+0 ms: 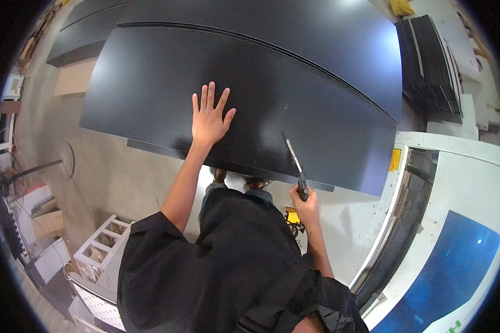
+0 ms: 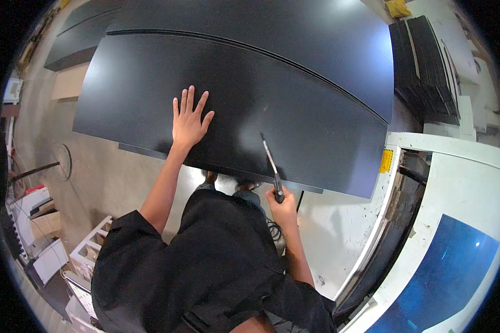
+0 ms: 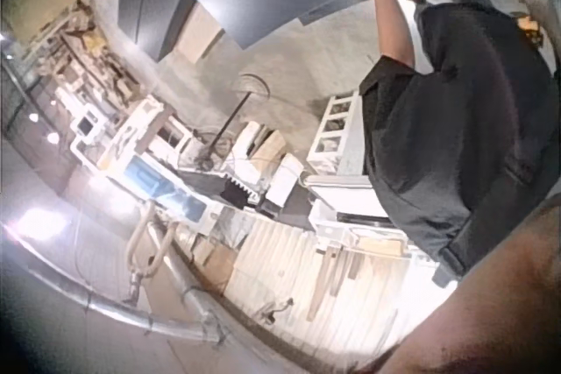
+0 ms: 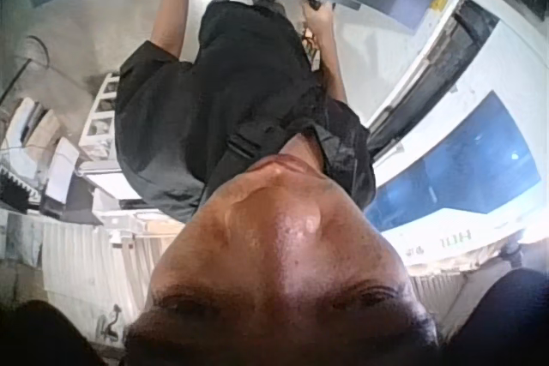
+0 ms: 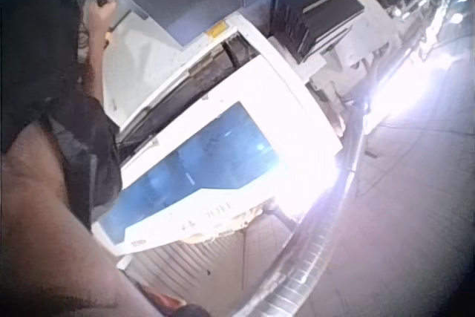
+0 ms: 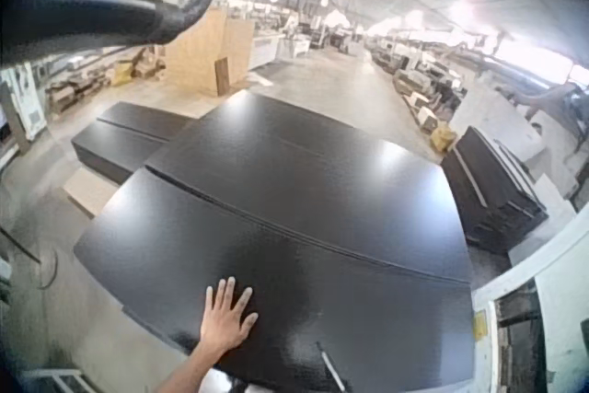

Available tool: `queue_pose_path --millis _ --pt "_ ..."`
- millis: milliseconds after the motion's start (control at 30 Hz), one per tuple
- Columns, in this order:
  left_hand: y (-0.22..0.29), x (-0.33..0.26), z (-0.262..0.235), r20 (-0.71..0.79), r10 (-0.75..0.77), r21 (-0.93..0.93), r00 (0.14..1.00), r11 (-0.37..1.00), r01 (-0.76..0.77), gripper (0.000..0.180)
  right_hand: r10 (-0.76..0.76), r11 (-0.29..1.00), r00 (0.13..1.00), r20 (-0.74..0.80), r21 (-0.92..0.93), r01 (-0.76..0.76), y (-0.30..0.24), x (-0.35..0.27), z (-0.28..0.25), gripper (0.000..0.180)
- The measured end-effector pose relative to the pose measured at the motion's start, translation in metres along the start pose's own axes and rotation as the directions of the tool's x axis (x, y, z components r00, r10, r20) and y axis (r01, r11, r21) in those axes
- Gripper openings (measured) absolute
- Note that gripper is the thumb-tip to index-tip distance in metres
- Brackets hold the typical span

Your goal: The person picks up black wooden panels from a stack, places them on the bed of a processing machine, and uses an air duster tool to clean the surfaces.

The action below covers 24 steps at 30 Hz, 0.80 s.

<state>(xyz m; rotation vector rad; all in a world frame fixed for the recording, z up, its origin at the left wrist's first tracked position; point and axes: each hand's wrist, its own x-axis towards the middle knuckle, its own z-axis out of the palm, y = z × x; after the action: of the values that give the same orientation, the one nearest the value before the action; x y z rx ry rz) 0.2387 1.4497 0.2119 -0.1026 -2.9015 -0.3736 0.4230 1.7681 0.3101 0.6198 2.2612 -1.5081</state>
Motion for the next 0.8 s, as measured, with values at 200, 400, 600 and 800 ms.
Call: queue_pose_path --millis 200,400,600,800 --pt "0.016 -0.049 -0.008 -0.014 -0.021 -0.098 1.000 0.995 0.019 0.065 -0.027 0.994 0.971 -0.239 -0.112 0.000 -0.019 0.026 -0.008 0.022" --pt "0.018 -0.073 -0.030 -0.002 -0.040 -0.220 0.999 0.975 0.038 0.062 0.025 0.939 0.990 -0.137 0.342 0.024 -0.050 0.055 -0.014 0.013" --pt "-0.044 -0.105 -0.050 -0.115 -0.305 -0.139 0.945 0.947 0.289 0.059 0.061 0.995 0.804 0.592 -0.096 -0.004 -0.080 0.052 0.025 0.017" --pt "-0.185 -0.182 -0.072 -0.336 -0.755 -0.039 0.563 0.609 0.793 0.061 0.160 0.904 0.493 0.855 -0.327 0.276 -0.125 0.038 0.106 0.027"
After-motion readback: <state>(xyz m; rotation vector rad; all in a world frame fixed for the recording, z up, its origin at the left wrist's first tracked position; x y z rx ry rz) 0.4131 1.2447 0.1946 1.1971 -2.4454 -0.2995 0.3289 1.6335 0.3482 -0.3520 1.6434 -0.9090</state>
